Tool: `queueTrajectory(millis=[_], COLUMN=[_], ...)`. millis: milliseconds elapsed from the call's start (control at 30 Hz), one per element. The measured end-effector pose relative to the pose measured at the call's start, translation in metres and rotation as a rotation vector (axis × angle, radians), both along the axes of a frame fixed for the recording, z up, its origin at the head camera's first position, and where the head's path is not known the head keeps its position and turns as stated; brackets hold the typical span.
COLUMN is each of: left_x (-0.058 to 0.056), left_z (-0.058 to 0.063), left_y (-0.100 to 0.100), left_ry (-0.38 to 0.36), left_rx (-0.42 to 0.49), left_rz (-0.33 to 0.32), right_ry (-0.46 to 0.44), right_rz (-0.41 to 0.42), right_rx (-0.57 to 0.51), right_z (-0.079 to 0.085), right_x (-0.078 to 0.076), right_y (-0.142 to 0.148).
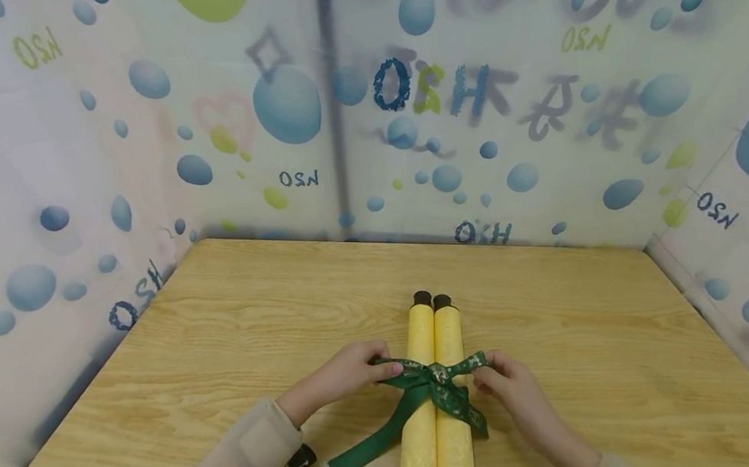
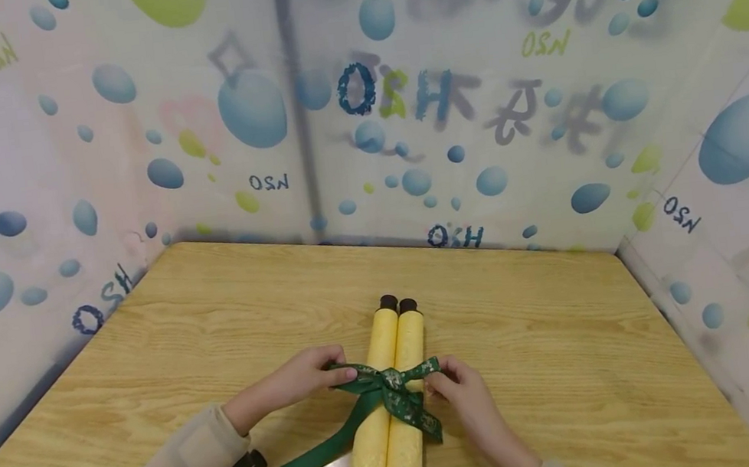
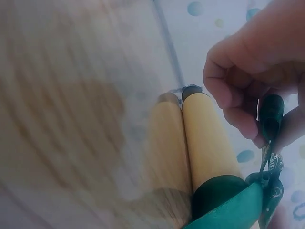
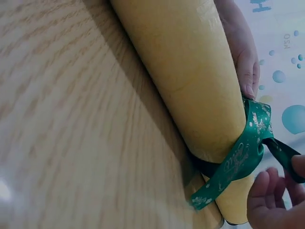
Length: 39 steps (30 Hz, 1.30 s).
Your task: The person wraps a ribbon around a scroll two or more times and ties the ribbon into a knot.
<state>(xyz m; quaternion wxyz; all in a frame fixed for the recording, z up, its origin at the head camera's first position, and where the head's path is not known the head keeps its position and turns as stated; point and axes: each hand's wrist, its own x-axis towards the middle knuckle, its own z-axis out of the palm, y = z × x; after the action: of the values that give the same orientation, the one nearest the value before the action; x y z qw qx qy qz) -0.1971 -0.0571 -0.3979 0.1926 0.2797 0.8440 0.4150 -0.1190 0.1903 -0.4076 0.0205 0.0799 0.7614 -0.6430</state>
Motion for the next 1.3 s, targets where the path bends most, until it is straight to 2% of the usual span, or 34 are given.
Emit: queueTrajectory(millis=[100,233,300,500,633,800,933,1000,1067,1200,1300], left_x=[0.001,0.001,0.001,0.001,0.002,0.001,0.0,0.0,0.0,0.0,-0.001], left_z=[-0.001,-0.003,-0.004,-0.006,-0.005,0.001,0.003,0.003,0.002,0.002,0.003], left_y=[0.0,0.0,-0.001,-0.003,-0.007,-0.013,-0.015,-0.016,-0.017,-0.02,-0.022], left_ry=[-0.002,0.0,0.006,0.022,0.004,0.015,0.024,0.019,0.015,0.003,-0.004], left_rx=[-0.002,0.003,0.005,0.017,0.025,0.021,0.021,0.021,0.024,0.028,0.024], left_rz=[0.004,0.003,0.005,0.015,0.007,0.0,0.0,-0.003,-0.007,-0.003,0.001], right_ry=[0.002,0.011,0.03,0.15,0.205,0.24,0.209,0.168,0.138,0.125,0.117], right_rz=[0.003,-0.005,-0.008,0.018,0.044,0.079,0.139,0.189,0.25,0.348,0.369], right_rx=[-0.049,0.022,0.12,0.529,0.605,0.522,0.319,0.202,0.13,0.122,0.162], right_z=[0.0,0.0,0.0,0.001,0.001,0.004,0.009,0.012,0.014,0.019,0.022], right_x=[0.0,0.001,0.002,0.004,0.007,0.007,0.003,0.001,-0.001,-0.004,-0.006], right_y=[-0.001,-0.001,-0.001,0.003,0.006,0.01,0.016,0.021,0.026,0.036,0.04])
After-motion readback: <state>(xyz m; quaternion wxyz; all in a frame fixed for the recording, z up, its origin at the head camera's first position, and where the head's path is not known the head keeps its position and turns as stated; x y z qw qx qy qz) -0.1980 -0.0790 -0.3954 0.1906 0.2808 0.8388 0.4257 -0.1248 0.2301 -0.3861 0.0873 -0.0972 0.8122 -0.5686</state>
